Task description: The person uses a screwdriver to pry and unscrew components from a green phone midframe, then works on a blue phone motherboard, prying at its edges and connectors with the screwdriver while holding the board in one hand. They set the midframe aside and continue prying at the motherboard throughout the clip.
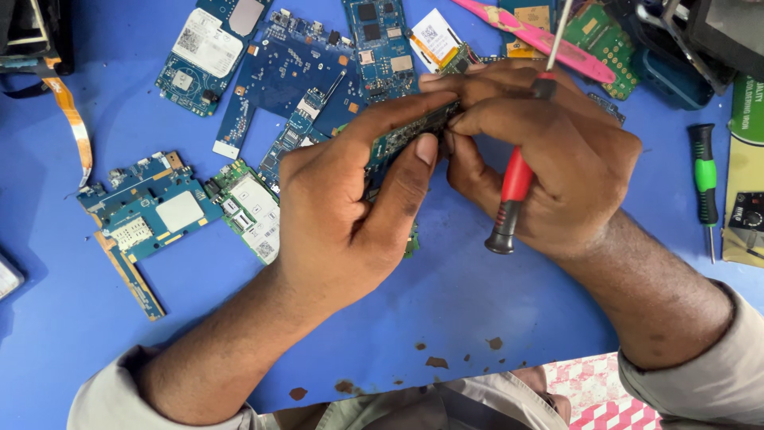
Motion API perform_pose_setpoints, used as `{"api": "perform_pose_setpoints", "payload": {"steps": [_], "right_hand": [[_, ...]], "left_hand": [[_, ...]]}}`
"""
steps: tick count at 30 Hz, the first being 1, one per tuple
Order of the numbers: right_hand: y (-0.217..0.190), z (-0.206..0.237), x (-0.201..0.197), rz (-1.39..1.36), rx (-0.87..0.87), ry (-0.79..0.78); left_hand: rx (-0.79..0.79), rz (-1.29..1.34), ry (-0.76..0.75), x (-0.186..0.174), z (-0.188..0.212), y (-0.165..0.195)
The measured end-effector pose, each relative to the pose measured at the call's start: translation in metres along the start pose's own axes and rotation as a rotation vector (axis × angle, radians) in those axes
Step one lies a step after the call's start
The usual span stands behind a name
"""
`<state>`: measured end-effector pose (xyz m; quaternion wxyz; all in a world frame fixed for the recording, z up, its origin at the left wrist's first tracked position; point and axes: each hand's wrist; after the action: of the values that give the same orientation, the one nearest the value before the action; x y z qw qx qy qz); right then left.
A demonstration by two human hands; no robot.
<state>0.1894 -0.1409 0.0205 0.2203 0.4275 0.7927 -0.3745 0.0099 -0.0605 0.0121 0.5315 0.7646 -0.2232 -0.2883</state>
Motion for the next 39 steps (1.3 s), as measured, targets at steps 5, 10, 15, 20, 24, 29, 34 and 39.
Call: {"api": "perform_pose_setpoints", "payload": {"steps": [5, 10, 15, 20, 24, 29, 34, 39], "right_hand": [[-0.001, -0.003, -0.001, -0.003, -0.025, -0.016], [-0.001, -0.004, -0.003, 0.025, -0.046, -0.025], [0.002, -0.005, 0.0, 0.041, -0.089, 0.001], [0.001, -0.005, -0.002, 0.067, -0.084, -0.034], [-0.003, -0.004, -0.001, 0.042, -0.004, -0.091], [-0.005, -0.003, 0.004, -0.055, 0.032, -0.073], [-0.006, -0.004, 0.008, -0.02, 0.041, -0.065], [-0.007, -0.002, 0.007, -0.04, 0.053, -0.043]], "left_hand": [[0.126, -0.035, 0.013, 0.003, 0.001, -0.005], [0.174, -0.064, 0.009, 0.005, 0.005, -0.007], [0.17, -0.069, -0.001, 0.006, 0.005, -0.007], [0.246, -0.137, 0.017, 0.009, 0.006, -0.009], [0.28, -0.306, 0.025, 0.01, 0.006, -0.011], [0.301, -0.441, 0.053, 0.01, 0.008, -0.007], [0.217, -0.374, 0.091, 0.009, 0.008, -0.004], [0.186, -0.133, 0.117, 0.006, 0.004, -0.005]]}}
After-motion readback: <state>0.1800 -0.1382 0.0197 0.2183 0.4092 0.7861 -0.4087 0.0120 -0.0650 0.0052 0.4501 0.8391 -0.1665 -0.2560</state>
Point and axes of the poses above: each hand's wrist, its own z-axis away from the middle knuckle, its own x-axis out of the palm, y = z × x, and after that the axes turned 2 degrees about x, right-handed
